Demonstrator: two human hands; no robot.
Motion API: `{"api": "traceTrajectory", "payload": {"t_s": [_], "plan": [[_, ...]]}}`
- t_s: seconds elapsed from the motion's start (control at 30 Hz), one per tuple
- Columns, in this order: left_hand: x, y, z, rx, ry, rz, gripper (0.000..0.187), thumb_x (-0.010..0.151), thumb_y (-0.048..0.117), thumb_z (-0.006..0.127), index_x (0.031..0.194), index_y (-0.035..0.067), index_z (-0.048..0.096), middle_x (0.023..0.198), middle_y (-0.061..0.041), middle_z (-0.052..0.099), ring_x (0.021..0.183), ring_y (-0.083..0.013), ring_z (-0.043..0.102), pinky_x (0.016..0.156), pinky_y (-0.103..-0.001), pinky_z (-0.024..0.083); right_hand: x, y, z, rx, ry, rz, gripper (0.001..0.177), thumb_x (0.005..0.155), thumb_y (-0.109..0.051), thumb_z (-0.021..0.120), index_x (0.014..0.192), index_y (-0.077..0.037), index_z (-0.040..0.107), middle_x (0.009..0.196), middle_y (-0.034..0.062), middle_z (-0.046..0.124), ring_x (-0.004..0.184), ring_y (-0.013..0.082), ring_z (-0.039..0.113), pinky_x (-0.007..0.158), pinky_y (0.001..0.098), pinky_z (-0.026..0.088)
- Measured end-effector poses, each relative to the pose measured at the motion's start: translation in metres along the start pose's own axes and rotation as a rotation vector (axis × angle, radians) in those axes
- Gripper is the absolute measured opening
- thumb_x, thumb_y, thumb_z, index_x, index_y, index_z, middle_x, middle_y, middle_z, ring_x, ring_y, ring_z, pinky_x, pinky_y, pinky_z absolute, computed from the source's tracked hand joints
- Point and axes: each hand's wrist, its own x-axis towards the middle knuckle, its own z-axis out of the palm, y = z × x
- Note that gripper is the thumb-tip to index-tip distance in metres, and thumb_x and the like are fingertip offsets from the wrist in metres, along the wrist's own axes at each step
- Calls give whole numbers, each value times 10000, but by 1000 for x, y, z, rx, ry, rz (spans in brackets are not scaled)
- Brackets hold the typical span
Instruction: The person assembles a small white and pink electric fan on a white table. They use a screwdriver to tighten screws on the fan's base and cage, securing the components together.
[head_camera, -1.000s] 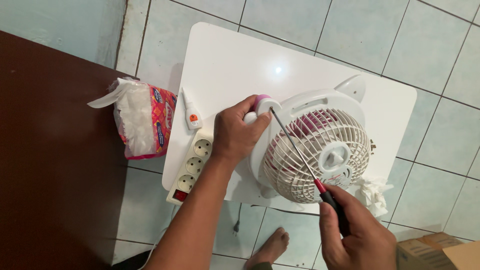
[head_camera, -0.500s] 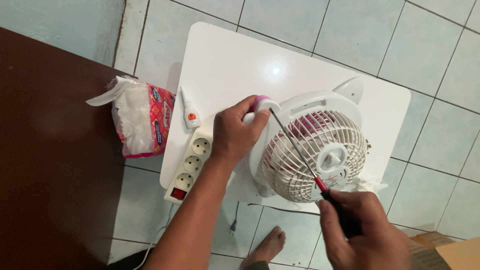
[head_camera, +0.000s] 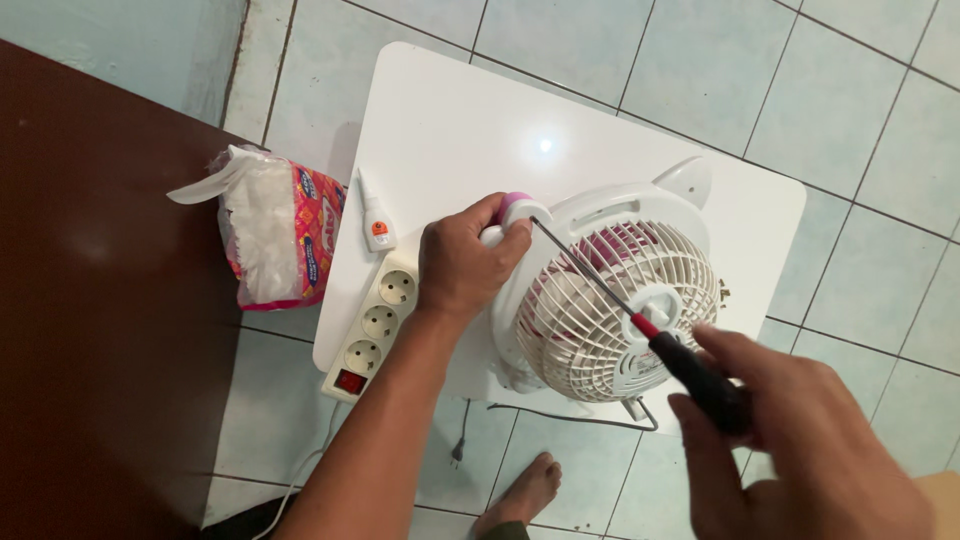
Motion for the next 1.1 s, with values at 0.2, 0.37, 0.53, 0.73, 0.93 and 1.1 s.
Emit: {"api": "traceTrajectory", "payload": {"t_s": [0.2, 0.37, 0.53, 0.73, 0.93, 1.1], "plan": [[-1, 0, 1, 15, -1, 15, 305, 835, 326, 683, 1036, 114, 774, 717, -32, 746, 629, -132, 693, 662, -294, 558, 4, -3, -8, -189, -65, 68, 255, 913, -182, 707, 1135, -71, 766, 725, 78, 720, 663, 154, 697, 590, 302, 569], [-2, 2, 1, 25, 0, 37, 300, 842, 325, 682, 1028, 107, 771, 728, -36, 744, 627, -135, 687, 656, -298, 551, 7, -9, -13, -369, -201, 187, 425, 908, -210, 699, 1286, -49, 590, 832, 102, 758, 702, 198, 760, 621, 344, 572], [-4, 3, 1, 31, -14, -17, 305, 838, 327, 675, 1031, 111, 771, 714, -41, 746, 627, -145, 689, 657, -300, 553, 6, -1, -11, -307, -172, 96, 481, 932, -207, 676, 1321, -30, 455, 852, 91, 764, 650, 194, 752, 566, 326, 562], [-4, -1, 3, 67, 18, 25, 311, 838, 331, 678, 1038, 113, 771, 756, -51, 748, 646, -157, 690, 667, -314, 550, 10, -15, -8, -392, -100, 125, 440, 939, -236, 680, 1322, -106, 506, 788, 85, 751, 630, 217, 742, 559, 346, 548], [-6, 4, -1, 52, -43, -27, 289, 858, 329, 658, 1063, 153, 759, 729, -70, 741, 637, -178, 690, 668, -329, 557, 18, -17, -12, -315, -117, 28, 583, 917, -179, 692, 1445, -37, 490, 768, 32, 734, 586, 172, 689, 506, 313, 516], [-7, 6, -4, 87, -87, 14, 299, 868, 302, 641, 1121, 172, 734, 752, -88, 729, 656, -217, 697, 678, -348, 560, 15, -20, -10, -308, 13, -54, 322, 911, -247, 749, 1170, -103, 622, 768, 57, 731, 685, 178, 746, 559, 302, 537]]}}
